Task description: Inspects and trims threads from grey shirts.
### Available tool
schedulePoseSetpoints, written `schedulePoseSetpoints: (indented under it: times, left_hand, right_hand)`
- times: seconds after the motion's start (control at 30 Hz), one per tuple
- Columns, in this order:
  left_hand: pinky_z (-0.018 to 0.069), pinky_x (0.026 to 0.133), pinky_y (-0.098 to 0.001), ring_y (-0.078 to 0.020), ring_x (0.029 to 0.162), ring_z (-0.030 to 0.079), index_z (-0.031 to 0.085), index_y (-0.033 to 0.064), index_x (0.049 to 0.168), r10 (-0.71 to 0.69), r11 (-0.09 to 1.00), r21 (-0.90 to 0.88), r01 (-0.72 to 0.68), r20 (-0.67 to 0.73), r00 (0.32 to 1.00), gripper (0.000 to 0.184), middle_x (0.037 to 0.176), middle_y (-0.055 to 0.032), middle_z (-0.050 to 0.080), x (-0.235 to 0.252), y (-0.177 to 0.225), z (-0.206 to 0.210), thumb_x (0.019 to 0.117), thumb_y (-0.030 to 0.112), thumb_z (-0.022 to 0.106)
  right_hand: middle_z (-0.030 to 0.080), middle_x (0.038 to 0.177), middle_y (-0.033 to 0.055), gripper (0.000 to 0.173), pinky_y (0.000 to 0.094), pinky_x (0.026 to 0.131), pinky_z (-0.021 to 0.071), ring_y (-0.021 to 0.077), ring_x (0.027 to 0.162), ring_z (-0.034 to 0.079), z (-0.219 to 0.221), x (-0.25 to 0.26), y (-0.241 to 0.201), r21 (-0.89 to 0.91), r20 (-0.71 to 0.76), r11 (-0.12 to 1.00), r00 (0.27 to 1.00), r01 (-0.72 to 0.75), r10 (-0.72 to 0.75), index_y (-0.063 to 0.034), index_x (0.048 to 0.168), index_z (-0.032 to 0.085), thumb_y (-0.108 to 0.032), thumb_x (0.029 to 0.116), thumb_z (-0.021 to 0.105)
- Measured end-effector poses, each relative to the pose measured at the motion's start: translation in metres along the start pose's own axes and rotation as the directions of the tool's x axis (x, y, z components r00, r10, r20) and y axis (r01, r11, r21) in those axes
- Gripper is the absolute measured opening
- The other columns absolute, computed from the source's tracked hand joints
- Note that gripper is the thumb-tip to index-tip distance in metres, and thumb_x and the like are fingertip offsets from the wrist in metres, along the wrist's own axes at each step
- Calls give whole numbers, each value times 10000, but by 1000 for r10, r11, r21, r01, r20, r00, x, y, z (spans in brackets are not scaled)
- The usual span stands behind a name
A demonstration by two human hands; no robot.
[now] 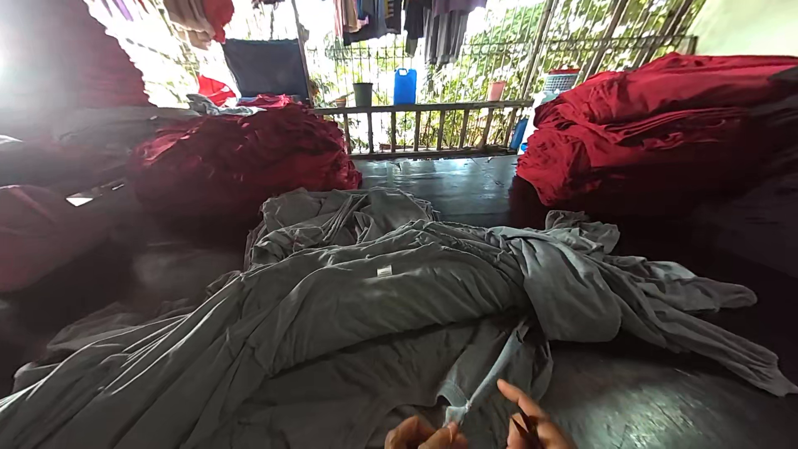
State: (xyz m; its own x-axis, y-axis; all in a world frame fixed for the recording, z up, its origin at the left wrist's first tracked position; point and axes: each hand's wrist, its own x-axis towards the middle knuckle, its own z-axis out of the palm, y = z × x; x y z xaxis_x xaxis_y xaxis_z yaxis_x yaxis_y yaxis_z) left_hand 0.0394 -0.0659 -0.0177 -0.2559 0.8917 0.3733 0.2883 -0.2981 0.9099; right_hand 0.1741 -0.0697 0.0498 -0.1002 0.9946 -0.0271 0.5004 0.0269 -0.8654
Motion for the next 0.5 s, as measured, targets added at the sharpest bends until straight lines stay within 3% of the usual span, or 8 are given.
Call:
schedulePoseSetpoints:
  times: [0.07,0.13,0.2,0.23,0.3,0.4,0.5]
  left_hand:
    - [477,876,-124,-115,891,638,744,-102,851,91,991,91,-97,69,993,119,835,-206,658,7,5,-1,881,5,704]
    - [524,882,-198,-203,889,689,729,-134,885,70,990,115,-87,140,988,122,867,-249,694,13,7,3,890,-23,679]
    - [559,867,-253,-214,881,727,713,-155,923,-70,993,109,49,190,979,139,906,-249,727,17,8,8,901,-31,655]
    - [563,849,-249,-172,863,730,711,-152,943,-157,985,109,137,210,965,150,907,-225,736,20,7,10,918,-20,643]
    - [540,796,-213,-66,803,688,706,-140,959,-326,945,109,309,235,916,170,875,-154,735,25,5,12,944,12,631]
    - [521,763,-182,17,760,629,688,-94,936,-494,862,12,507,245,834,125,827,-26,693,32,-1,10,945,13,624]
    - [546,708,-186,20,692,637,659,26,867,-671,644,-219,733,300,678,168,737,69,676,39,4,8,971,-49,550]
  right_hand:
    - [597,1177,376,451,454,882,525,381,976,634,-5,5,10,-12,-19,1000,1000,7,-8,194,1373,497,-117,1047,473]
    - [614,1171,332,370,349,839,541,299,961,640,-4,17,19,-7,-78,996,993,91,-91,146,1279,620,-83,990,586]
    - [635,1175,268,311,272,774,529,207,914,637,3,38,36,-2,-102,987,981,163,-163,79,1190,704,-104,940,679]
    - [667,1171,247,274,306,796,556,223,927,674,3,50,43,-13,-66,988,986,151,-151,57,1147,731,-109,933,685]
    - [708,1062,201,212,330,820,522,210,904,665,1,71,50,11,100,1000,995,-7,6,69,1047,739,-97,969,633]
    - [682,1029,237,264,397,890,477,268,945,633,-7,91,42,-68,364,976,905,-209,219,111,1102,689,-111,1043,559]
    - [685,1019,229,255,394,851,501,267,914,644,0,82,47,3,240,993,964,-119,115,94,1105,697,-118,1017,585]
